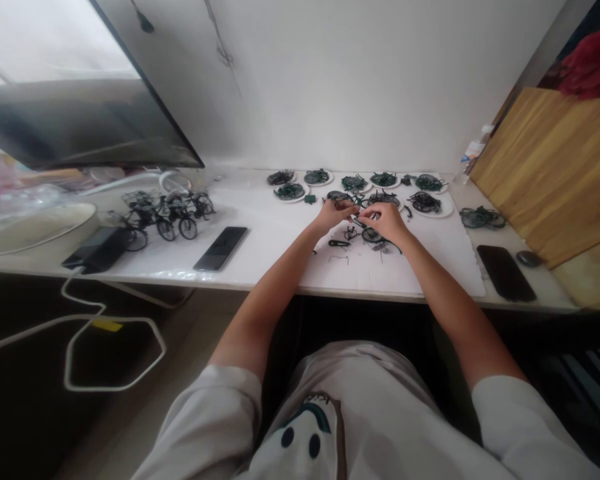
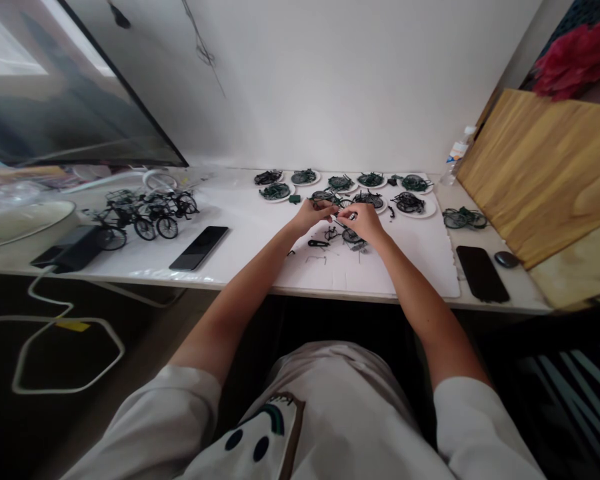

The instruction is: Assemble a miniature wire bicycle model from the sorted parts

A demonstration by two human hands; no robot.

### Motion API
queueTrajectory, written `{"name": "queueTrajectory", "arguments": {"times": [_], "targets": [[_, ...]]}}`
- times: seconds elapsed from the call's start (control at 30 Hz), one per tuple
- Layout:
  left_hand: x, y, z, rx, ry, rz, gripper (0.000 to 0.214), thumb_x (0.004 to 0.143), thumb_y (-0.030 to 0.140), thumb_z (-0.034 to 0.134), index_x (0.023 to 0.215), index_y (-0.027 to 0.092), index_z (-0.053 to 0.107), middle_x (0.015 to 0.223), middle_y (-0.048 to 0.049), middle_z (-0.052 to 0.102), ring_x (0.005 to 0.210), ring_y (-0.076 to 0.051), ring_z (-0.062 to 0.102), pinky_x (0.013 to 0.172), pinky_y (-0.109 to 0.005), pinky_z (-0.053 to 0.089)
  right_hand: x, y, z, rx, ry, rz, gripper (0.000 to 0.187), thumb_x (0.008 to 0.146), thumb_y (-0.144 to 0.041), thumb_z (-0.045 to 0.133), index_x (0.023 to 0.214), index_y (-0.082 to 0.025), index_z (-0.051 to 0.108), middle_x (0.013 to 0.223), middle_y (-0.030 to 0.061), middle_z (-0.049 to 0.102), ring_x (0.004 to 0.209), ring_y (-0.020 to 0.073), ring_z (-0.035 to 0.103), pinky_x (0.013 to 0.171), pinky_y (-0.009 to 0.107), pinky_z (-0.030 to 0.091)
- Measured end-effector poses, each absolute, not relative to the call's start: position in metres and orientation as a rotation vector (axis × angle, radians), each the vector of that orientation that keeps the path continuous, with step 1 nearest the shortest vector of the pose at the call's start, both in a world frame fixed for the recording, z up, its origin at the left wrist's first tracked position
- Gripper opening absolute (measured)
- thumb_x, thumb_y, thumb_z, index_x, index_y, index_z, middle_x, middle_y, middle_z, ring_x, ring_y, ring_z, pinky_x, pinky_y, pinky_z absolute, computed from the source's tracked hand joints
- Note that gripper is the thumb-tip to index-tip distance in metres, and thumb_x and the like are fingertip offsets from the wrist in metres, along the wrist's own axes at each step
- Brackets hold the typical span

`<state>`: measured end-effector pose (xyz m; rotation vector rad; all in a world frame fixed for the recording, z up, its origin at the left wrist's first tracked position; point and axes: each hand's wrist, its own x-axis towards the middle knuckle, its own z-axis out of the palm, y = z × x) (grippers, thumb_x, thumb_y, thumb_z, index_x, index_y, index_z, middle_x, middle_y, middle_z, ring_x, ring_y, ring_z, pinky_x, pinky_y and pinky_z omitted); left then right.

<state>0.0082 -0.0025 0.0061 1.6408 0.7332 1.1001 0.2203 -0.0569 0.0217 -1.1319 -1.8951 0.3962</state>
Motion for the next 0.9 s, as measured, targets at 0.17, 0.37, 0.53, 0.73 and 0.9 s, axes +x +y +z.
{"name": "queueTrajectory", "arguments": {"times": [0.17, 0.37, 0.53, 0.73, 0.9], "targets": [[0.009, -0.002, 0.005, 1.628, 0.748, 1.078, 0.047, 0.074, 0.056, 0.094, 0.083, 0.013, 0.077, 0.083, -0.0068, 0.073, 0.067, -0.013, 0.065, 0.069, -0.032, 0.054, 0.220, -0.058, 0.023, -1.124, -1.908, 0.382, 0.011, 0.085, -0.032, 0.083, 0.083, -0.021, 0.085, 0.088, 0.0080, 0.083, 0.080, 0.0239, 0.072, 0.072, 0.035, 0.051], [0.007, -0.005, 0.008, 1.626, 0.651, 1.059, 0.048, 0.070, 0.053, 0.098, 0.082, 0.013, 0.075, 0.083, -0.0066, 0.072, 0.071, -0.014, 0.063, 0.071, -0.032, 0.055, 0.219, -0.060, 0.022, -1.169, -1.864, 0.349, 0.016, 0.086, -0.036, 0.084, 0.082, -0.021, 0.084, 0.087, 0.0080, 0.083, 0.075, 0.0224, 0.069, 0.071, 0.036, 0.050], [0.004, -0.006, 0.010, 1.628, 0.585, 1.021, 0.047, 0.070, 0.050, 0.100, 0.086, 0.013, 0.077, 0.085, -0.0062, 0.071, 0.076, -0.015, 0.064, 0.075, -0.033, 0.055, 0.220, -0.059, 0.022, -1.171, -1.826, 0.325, 0.020, 0.087, -0.041, 0.085, 0.085, -0.021, 0.083, 0.090, 0.0090, 0.083, 0.073, 0.0219, 0.067, 0.071, 0.036, 0.049], [0.006, -0.006, 0.010, 1.586, 0.575, 1.060, 0.048, 0.068, 0.051, 0.100, 0.088, 0.013, 0.078, 0.089, -0.0064, 0.072, 0.078, -0.015, 0.062, 0.075, -0.034, 0.055, 0.219, -0.062, 0.027, -1.150, -1.801, 0.222, 0.027, 0.087, -0.048, 0.088, 0.087, -0.022, 0.080, 0.092, 0.0097, 0.079, 0.077, 0.0223, 0.063, 0.074, 0.037, 0.051], [0.005, -0.007, 0.011, 1.571, 0.666, 1.079, 0.047, 0.067, 0.050, 0.100, 0.085, 0.014, 0.076, 0.083, -0.0041, 0.070, 0.074, -0.012, 0.060, 0.073, -0.031, 0.053, 0.215, -0.075, 0.051, -1.069, -1.649, 0.031, 0.035, 0.101, -0.057, 0.071, 0.094, -0.023, 0.080, 0.075, 0.0023, 0.061, 0.072, 0.0187, 0.055, 0.073, 0.035, 0.050]]}}
